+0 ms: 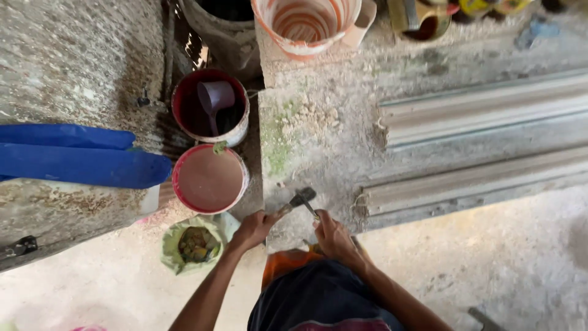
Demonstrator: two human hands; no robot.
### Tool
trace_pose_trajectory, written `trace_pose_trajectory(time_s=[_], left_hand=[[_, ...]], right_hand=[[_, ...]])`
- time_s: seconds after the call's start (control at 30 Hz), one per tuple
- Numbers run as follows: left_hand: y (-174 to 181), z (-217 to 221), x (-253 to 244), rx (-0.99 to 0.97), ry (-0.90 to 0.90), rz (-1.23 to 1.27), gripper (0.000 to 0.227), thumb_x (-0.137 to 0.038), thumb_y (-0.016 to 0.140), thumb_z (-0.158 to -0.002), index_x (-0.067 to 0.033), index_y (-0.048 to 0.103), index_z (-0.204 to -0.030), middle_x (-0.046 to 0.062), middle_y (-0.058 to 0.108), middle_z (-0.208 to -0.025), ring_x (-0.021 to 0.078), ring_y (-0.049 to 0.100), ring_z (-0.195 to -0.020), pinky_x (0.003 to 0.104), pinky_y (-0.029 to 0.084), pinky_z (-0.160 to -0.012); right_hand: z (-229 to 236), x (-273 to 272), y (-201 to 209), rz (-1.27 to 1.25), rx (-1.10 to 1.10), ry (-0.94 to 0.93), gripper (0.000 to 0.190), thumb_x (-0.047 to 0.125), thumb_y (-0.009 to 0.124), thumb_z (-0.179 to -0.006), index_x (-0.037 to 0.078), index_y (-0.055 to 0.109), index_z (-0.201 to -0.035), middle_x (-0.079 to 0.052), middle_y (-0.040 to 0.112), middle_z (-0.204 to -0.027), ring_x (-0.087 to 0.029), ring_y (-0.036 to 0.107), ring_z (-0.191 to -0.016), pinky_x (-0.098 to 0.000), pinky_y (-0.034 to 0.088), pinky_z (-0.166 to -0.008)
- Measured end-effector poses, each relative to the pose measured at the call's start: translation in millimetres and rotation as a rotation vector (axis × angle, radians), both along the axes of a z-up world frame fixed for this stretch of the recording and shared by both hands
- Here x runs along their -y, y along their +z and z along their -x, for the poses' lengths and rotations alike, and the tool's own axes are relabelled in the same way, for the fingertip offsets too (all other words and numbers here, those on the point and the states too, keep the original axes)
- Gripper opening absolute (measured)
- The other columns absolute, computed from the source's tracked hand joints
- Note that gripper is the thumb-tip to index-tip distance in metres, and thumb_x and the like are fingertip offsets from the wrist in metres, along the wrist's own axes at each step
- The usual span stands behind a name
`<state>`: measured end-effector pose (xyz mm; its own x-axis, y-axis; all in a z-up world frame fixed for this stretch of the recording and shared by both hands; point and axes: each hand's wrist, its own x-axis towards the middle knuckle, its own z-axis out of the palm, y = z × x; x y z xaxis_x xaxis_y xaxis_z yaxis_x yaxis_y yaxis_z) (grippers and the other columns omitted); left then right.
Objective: The person uses a scraper tool to clean debris from a concrete workbench surface. They then use a cloth to wipe dust off several long, white, ribbed panels resting on the bench.
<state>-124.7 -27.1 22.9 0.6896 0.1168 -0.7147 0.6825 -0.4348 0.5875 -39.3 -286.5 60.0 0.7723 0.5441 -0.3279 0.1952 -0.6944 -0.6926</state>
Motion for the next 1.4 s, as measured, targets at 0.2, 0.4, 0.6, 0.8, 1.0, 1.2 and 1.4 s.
trace_pose_trajectory(time_s=[0.2,0.4,0.6,0.8,1.0,1.2,1.4], left_hand=[[-40,32,43,0.124,0.226,0.025,0.066,-0.061,0.049,-0.098,0.0018,0.064,-0.087,0.024,0.069,-0.08,0.0408,0.069,-0.082,0.05,0.052,-0.076],[12,16,44,0.135,0.253,-0.013,0.067,-0.061,0.047,-0.098,0.0018,0.066,-0.086,0.027,0.069,-0.081,0.0457,0.07,-0.085,0.052,0.051,-0.078],[21,23,57,0.145,0.239,-0.115,0.06,-0.056,0.048,-0.101,-0.0006,0.066,-0.092,0.027,0.07,-0.085,0.047,0.068,-0.085,0.054,0.051,-0.074],[-13,31,70,0.25,0.196,-0.17,0.047,-0.047,0.051,-0.1,-0.0018,0.058,-0.092,0.026,0.067,-0.077,0.0492,0.066,-0.074,0.058,0.05,-0.064],[-18,29,81,0.275,0.223,-0.179,0.05,-0.049,0.052,-0.102,-0.0011,0.058,-0.088,0.026,0.067,-0.076,0.05,0.065,-0.076,0.058,0.049,-0.064],[-68,24,73,0.248,0.208,-0.134,0.063,-0.057,0.045,-0.102,0.0018,0.064,-0.089,0.027,0.068,-0.083,0.0488,0.066,-0.08,0.056,0.049,-0.071],[-12,19,74,0.085,0.341,0.069,0.063,-0.059,0.046,-0.102,0.0016,0.063,-0.093,0.018,0.068,-0.077,0.0333,0.064,-0.064,0.048,0.05,-0.057]], right_hand=[[4,-4,-7,-0.233,0.005,0.182,0.021,0.023,0.058,-0.1,0.004,0.052,-0.095,-0.023,0.065,-0.076,-0.047,0.064,-0.07,-0.0569,0.047,-0.057],[2,-23,16,-0.049,-0.048,0.09,0.024,0.027,0.06,-0.101,0.005,0.055,-0.097,-0.024,0.065,-0.072,-0.05,0.063,-0.068,-0.059,0.045,-0.056],[5,-26,32,0.05,-0.11,0.006,0.025,0.032,0.056,-0.103,0.007,0.057,-0.104,-0.025,0.067,-0.072,-0.048,0.065,-0.072,-0.0587,0.047,-0.059],[-14,-16,14,0.262,-0.062,-0.134,0.027,0.034,0.057,-0.104,0.008,0.061,-0.102,-0.022,0.066,-0.072,-0.046,0.067,-0.071,-0.058,0.049,-0.058],[-1,-1,-1,-0.037,-0.002,0.172,0.017,0.018,0.062,-0.092,0.005,0.058,-0.102,-0.023,0.064,-0.072,-0.048,0.063,-0.069,-0.0595,0.046,-0.055],[-11,-8,0,-0.136,0.058,0.125,0.019,0.02,0.064,-0.096,0.003,0.056,-0.091,-0.026,0.061,-0.072,-0.05,0.059,-0.072,-0.0568,0.044,-0.052],[-19,-6,-23,0.0,-0.005,-0.128,0.031,0.03,0.06,-0.102,0.002,0.057,-0.089,-0.027,0.06,-0.071,-0.046,0.062,-0.061,-0.0532,0.046,-0.054]])
